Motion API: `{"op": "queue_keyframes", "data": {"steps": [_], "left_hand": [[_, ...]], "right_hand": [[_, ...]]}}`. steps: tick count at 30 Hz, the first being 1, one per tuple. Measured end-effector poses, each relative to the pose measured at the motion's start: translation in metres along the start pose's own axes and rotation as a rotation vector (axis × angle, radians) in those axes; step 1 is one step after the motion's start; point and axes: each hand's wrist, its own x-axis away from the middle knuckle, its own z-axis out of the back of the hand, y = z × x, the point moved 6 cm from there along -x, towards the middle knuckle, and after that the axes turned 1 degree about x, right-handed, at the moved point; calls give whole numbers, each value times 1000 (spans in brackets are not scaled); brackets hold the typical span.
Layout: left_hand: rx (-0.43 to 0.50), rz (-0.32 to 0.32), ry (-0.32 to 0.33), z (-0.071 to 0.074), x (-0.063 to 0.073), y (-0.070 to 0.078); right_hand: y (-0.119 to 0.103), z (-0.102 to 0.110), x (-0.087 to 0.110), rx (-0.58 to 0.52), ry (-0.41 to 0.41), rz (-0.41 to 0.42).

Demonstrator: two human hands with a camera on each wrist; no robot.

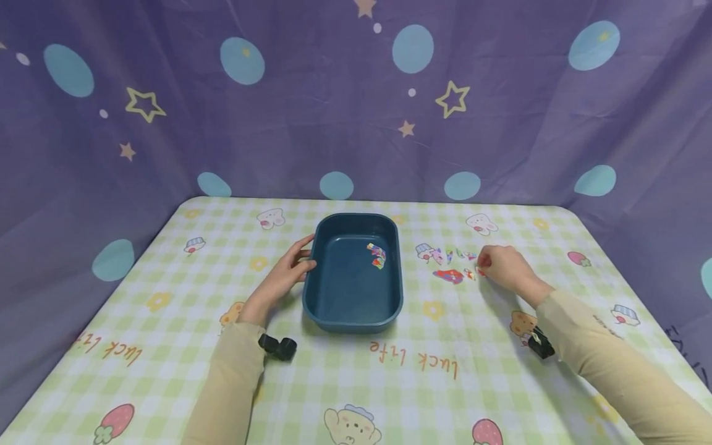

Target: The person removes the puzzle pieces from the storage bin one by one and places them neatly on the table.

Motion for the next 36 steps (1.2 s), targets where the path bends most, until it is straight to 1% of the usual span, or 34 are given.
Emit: {"op": "queue_keyframes", "data": {"steps": [3,10,15,18,20,22,25,28,30,36], "left_hand": [[-1,-11,6,2,-6,-12],[-3,-6,13,2,-5,-10],[-3,-9,10,1,-6,-10],[-7,-16,8,1,-5,-9],[-3,-22,9,1,-4,-8],[-1,-28,9,2,-4,-8],[-3,-33,7,2,-4,-8],[-9,-32,9,3,-5,-9],[-6,-31,8,3,-5,-9],[-5,-14,8,2,-4,-10]], "right_hand": [[-1,-1,1,8,10,-3],[-1,-2,0,22,31,18],[-14,5,-4,57,39,57],[-29,9,-9,59,27,86],[-43,12,-11,53,34,122],[-60,17,-13,58,64,167],[-83,22,-17,59,85,224],[-103,25,-22,63,103,263],[-113,24,-26,50,94,271],[-143,25,-32,39,132,315]]}}
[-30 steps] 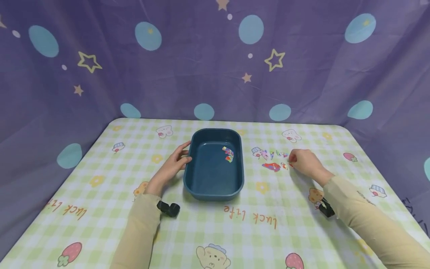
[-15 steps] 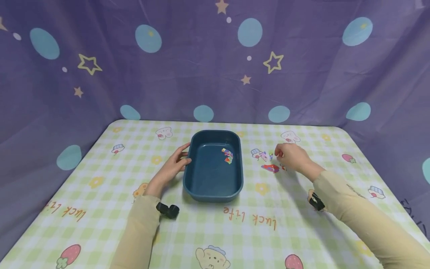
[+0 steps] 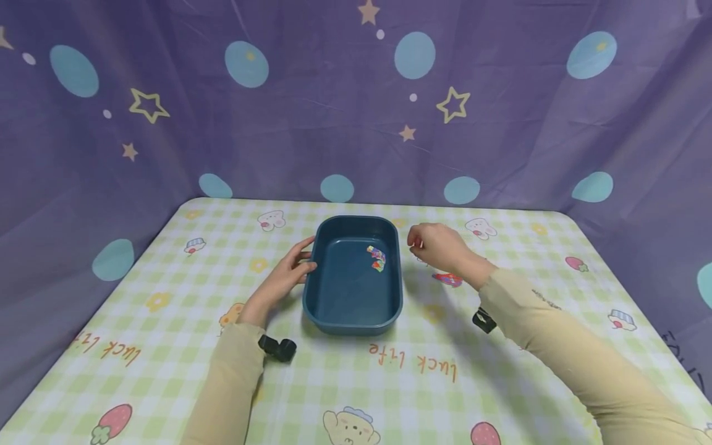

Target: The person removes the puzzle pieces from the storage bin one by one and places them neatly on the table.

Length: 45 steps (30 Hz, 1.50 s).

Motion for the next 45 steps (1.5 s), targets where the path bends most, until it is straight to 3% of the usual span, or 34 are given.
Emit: {"op": "queue_keyframes", "data": {"steps": [4,8,15,23,28,38,45], "left_hand": [[-2,-4,-6,0,0,0],[7,-12,-4,0,-1,-1],[-11,16,-1,-2,-1,-2],[-15,6,1,-2,-1,0],[-13,13,0,-3,0,-1],[-12,14,0,0,0,3],[9,27,-16,-2,9,19]], "right_hand": [[-17,1,-10,-18,56,58],[-31,-5,-20,-23,44,119],[-49,-27,-31,54,-91,231],[-60,-48,-39,165,-257,277],[-59,-58,-43,213,-330,253],[-57,-70,-52,368,-377,201],[-54,-76,-54,360,-431,158]]}}
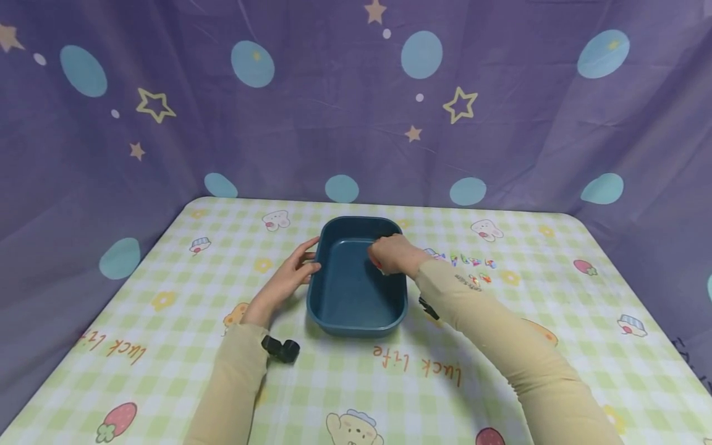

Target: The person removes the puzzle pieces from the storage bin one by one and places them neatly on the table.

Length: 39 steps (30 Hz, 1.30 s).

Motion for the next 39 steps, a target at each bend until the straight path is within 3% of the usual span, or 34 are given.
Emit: {"op": "queue_keyframes", "data": {"steps": [8,19,25,32,39], "left_hand": [[-10,-9,11,2,-8,-16],[-7,-17,25,4,-10,-20],[-11,-18,25,3,-11,-20],[-13,-27,20,3,-11,-18],[-10,-17,19,2,-10,-19]], "right_hand": [[0,2,3,-18,29,21],[3,14,13,-132,215,42],[9,25,29,-206,281,42],[27,35,52,-293,424,40],[51,30,71,-410,476,0]]}}
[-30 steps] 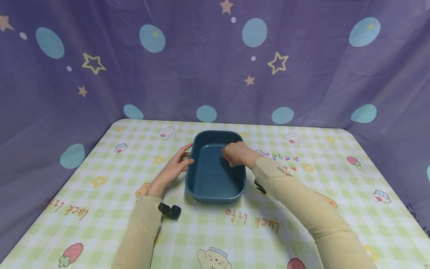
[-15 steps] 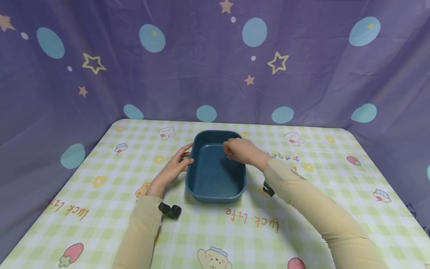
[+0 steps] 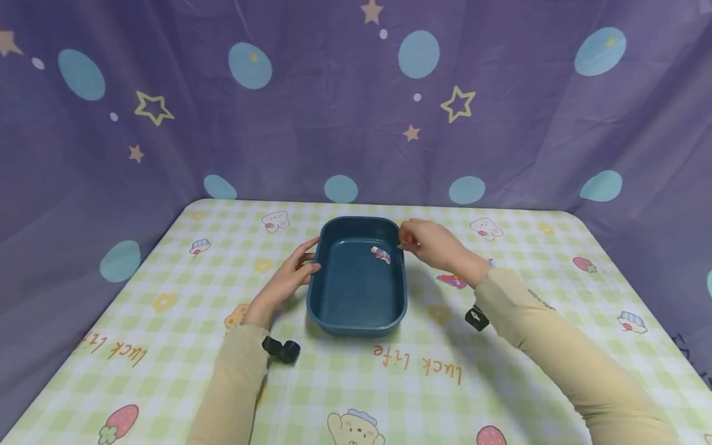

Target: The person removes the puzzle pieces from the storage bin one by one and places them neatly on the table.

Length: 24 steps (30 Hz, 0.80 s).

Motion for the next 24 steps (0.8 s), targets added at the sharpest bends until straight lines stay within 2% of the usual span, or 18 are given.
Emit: {"op": "queue_keyframes", "data": {"steps": [6,13,24], "left_hand": [[7,19,-3,-1,1,2],[-8,22,2,0,0,-2],[1,5,2,0,1,-1]], "right_hand": [[25,9,21,-55,42,-102],[52,16,47,-58,18,-209],[89,22,83,-41,23,-287]]}}
